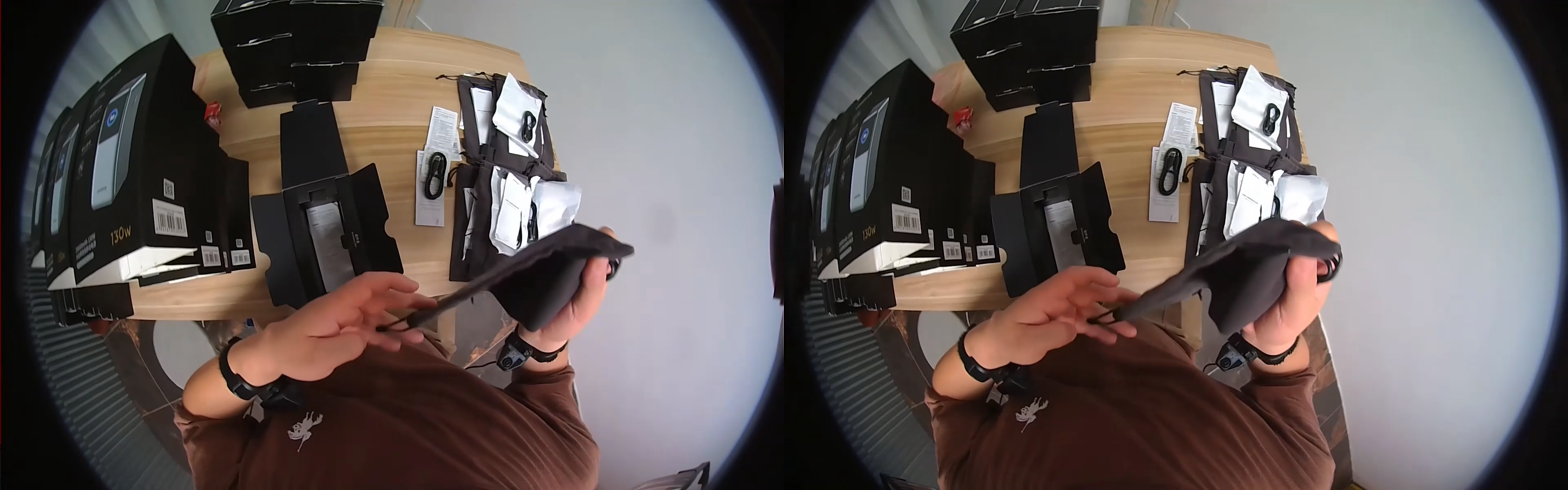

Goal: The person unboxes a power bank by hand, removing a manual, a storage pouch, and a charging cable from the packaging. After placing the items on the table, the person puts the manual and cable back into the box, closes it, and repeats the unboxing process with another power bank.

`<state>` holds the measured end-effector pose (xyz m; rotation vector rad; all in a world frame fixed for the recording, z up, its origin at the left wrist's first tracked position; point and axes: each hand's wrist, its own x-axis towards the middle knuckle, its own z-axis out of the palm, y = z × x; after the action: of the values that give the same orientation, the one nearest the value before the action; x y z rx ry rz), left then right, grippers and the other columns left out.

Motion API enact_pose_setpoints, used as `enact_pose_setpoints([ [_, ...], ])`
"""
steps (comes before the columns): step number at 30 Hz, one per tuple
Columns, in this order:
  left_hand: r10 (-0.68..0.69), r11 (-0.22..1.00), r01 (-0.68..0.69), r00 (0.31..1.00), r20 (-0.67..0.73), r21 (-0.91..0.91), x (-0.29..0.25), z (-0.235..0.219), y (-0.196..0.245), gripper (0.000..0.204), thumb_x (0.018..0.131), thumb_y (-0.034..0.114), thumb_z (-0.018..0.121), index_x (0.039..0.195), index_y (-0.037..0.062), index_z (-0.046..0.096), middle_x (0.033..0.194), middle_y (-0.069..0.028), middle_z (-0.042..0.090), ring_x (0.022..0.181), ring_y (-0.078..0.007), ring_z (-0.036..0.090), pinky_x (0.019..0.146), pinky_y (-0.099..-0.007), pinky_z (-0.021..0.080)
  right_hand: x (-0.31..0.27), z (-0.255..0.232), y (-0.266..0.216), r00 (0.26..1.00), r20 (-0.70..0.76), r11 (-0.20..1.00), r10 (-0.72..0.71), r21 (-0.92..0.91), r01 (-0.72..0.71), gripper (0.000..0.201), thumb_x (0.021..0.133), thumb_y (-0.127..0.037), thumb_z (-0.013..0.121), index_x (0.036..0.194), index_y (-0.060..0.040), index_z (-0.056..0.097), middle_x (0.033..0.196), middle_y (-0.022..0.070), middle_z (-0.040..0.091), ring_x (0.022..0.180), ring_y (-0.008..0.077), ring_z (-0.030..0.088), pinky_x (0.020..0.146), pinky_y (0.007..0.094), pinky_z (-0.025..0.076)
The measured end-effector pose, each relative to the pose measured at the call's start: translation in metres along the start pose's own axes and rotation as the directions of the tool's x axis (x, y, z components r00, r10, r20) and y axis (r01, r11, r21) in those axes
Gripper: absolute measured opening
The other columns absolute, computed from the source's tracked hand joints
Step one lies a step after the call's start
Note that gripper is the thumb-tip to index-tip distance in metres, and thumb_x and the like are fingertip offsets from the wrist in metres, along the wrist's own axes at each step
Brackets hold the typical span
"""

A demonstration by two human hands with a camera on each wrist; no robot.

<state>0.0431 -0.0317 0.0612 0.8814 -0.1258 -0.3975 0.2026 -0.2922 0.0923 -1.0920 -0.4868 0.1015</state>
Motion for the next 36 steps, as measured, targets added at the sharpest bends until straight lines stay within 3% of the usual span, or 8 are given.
enact_pose_setpoints([
  [10, 0.269, 0.831, -0.237, 0.963, 0.009, 0.502, 0.013, -0.006, -0.005, 0.039, 0.1, -0.004, 0.069, 0.138, 0.0003, 0.061, 0.113, -0.0075, 0.074, 0.099, -0.0103, 0.07, 0.087, -0.0257, 0.053, 0.011, 0.026, 0.016, 0.909, 0.252, 0.636, 0.333, 0.651, -0.414, 0.042, 0.115, -0.036, 0.048, 0.14, -0.007, 0.066, 0.139, 0.0117, 0.072, 0.125, 0.0298, 0.07, 0.108, 0.0473, 0.056],
  [18, 0.392, 0.751, -0.182, 0.897, -0.207, 0.634, -0.029, 0.001, 0.026, 0.019, 0.089, 0.004, 0.085, 0.104, 0.0006, 0.074, 0.095, -0.007, 0.075, 0.094, -0.0091, 0.068, 0.08, -0.0255, 0.051, 0.021, 0.014, 0.039, 0.883, 0.102, 0.867, 0.458, 0.166, -0.469, 0.033, 0.109, -0.024, 0.064, 0.131, 0.0004, 0.065, 0.117, 0.0121, 0.074, 0.102, 0.0226, 0.074, 0.091, 0.0373, 0.062],
  [19, 0.385, 0.788, -0.193, 0.895, -0.225, 0.584, -0.033, 0.001, 0.029, 0.018, 0.088, 0.005, 0.087, 0.099, 0.0006, 0.074, 0.093, -0.0071, 0.075, 0.093, -0.0098, 0.068, 0.079, -0.0264, 0.051, 0.02, 0.012, 0.045, 0.888, -0.013, 0.884, 0.46, 0.096, -0.457, 0.031, 0.108, -0.021, 0.066, 0.133, -0.0027, 0.064, 0.098, 0.0043, 0.066, 0.081, 0.0149, 0.066, 0.073, 0.0296, 0.056],
  [22, 0.588, 0.725, -0.45, 0.798, -0.129, 0.522, -0.034, 0.003, 0.035, 0.024, 0.085, 0.005, 0.09, 0.098, 0.0002, 0.07, 0.096, -0.0086, 0.075, 0.088, -0.0129, 0.068, 0.073, -0.0287, 0.049, 0.03, 0.009, 0.049, 0.886, 0.205, 0.869, 0.416, 0.197, -0.454, 0.029, 0.108, -0.018, 0.064, 0.134, -0.0046, 0.064, 0.084, -0.0005, 0.051, 0.07, 0.0113, 0.05, 0.062, 0.0275, 0.042],
  [23, 0.493, 0.867, -0.427, 0.809, -0.319, 0.258, -0.035, 0.026, 0.043, 0.028, 0.086, 0.007, 0.091, 0.096, 0.0016, 0.066, 0.092, -0.0075, 0.072, 0.08, -0.0139, 0.063, 0.069, -0.0294, 0.045, 0.029, 0.018, 0.046, 0.89, 0.116, 0.883, 0.44, 0.126, -0.453, 0.04, 0.103, -0.029, 0.068, 0.13, 0.0009, 0.062, 0.083, -0.0016, 0.04, 0.066, 0.0105, 0.036, 0.058, 0.026, 0.032],
  [28, 0.523, 0.763, -0.273, 0.793, -0.311, 0.586, -0.021, 0.042, 0.052, 0.027, 0.09, 0.008, 0.086, 0.089, 0.0045, 0.06, 0.082, -0.0008, 0.061, 0.072, -0.0104, 0.053, 0.063, -0.0294, 0.041, 0.02, 0.027, 0.023, 0.761, 0.452, 0.829, 0.466, 0.078, -0.554, 0.058, 0.093, -0.042, 0.078, 0.125, 0.0022, 0.06, 0.091, 0.0006, 0.052, 0.073, 0.0089, 0.042, 0.064, 0.0251, 0.035],
  [33, 0.524, 0.76, -0.201, 0.752, -0.4, 0.618, 0.009, 0.034, 0.024, 0.028, 0.098, 0.018, 0.082, 0.086, 0.0067, 0.059, 0.075, 0.0043, 0.053, 0.07, -0.0053, 0.045, 0.061, -0.0265, 0.038, 0.001, 0.087, -0.005, 0.674, 0.688, 0.895, 0.271, -0.438, 0.088, 0.064, 0.074, -0.022, 0.1, 0.119, -0.006, 0.058, 0.102, 0.0072, 0.061, 0.084, 0.0157, 0.062, 0.074, 0.029, 0.05],
  [36, 0.527, 0.79, -0.267, 0.755, -0.39, 0.552, 0.013, 0.029, 0.017, 0.026, 0.105, 0.022, 0.076, 0.092, 0.0066, 0.059, 0.079, 0.0064, 0.053, 0.071, -0.0034, 0.044, 0.061, -0.0238, 0.037, -0.011, 0.098, 0.012, 0.766, 0.573, 0.86, 0.291, -0.508, 0.054, 0.061, 0.077, -0.018, 0.096, 0.12, -0.0058, 0.055, 0.099, 0.0076, 0.062, 0.084, 0.016, 0.063, 0.075, 0.0289, 0.051],
])
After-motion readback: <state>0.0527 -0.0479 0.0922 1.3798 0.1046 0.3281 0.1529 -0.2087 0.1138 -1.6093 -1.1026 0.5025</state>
